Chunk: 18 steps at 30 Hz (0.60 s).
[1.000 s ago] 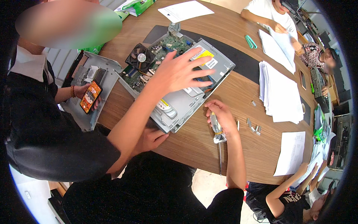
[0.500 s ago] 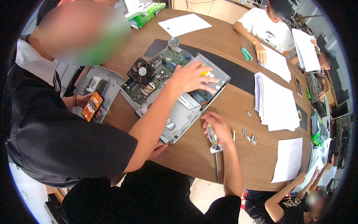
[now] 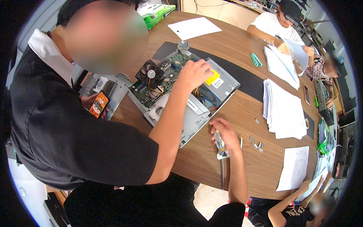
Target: The person removes and reinstalls computer components inside a PC case on a wooden table, using a screwdriver to loosen and tighten screws on the power supply and optical drive while others sit nearby.
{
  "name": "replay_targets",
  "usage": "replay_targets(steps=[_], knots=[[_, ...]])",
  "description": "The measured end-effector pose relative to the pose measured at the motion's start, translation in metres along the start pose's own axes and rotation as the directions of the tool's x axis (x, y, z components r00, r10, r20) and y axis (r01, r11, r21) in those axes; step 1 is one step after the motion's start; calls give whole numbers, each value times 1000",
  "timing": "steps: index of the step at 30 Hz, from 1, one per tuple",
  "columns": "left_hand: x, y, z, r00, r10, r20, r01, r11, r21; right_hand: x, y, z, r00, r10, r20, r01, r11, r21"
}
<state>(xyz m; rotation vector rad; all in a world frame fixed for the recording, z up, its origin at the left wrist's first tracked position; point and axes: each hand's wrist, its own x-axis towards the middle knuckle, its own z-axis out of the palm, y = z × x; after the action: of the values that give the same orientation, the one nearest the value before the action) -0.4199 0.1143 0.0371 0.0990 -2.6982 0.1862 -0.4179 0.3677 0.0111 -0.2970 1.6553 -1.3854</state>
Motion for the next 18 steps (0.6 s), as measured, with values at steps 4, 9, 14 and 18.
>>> replay_targets(steps=[4, 9, 14, 18], knots=[[6, -32, 7, 997, 66, 33, -66, 998, -3, 5, 2, 3, 1000, -14, 26, 14, 1000, 1], [7, -37, 6, 997, -7, 71, 17, 991, -135, 2, 0, 4, 1000, -16, 14, 16, 1000, -16], [6, -37, 7, 993, -79, 86, 103, 940, -326, 3, 2, 2, 999, -31, 15, 31, 1000, -5], [1, -31, -2, 994, -40, 99, 59, 978, -202, 5, 3, 1, 999, -31, 22, 31, 999, 8]])
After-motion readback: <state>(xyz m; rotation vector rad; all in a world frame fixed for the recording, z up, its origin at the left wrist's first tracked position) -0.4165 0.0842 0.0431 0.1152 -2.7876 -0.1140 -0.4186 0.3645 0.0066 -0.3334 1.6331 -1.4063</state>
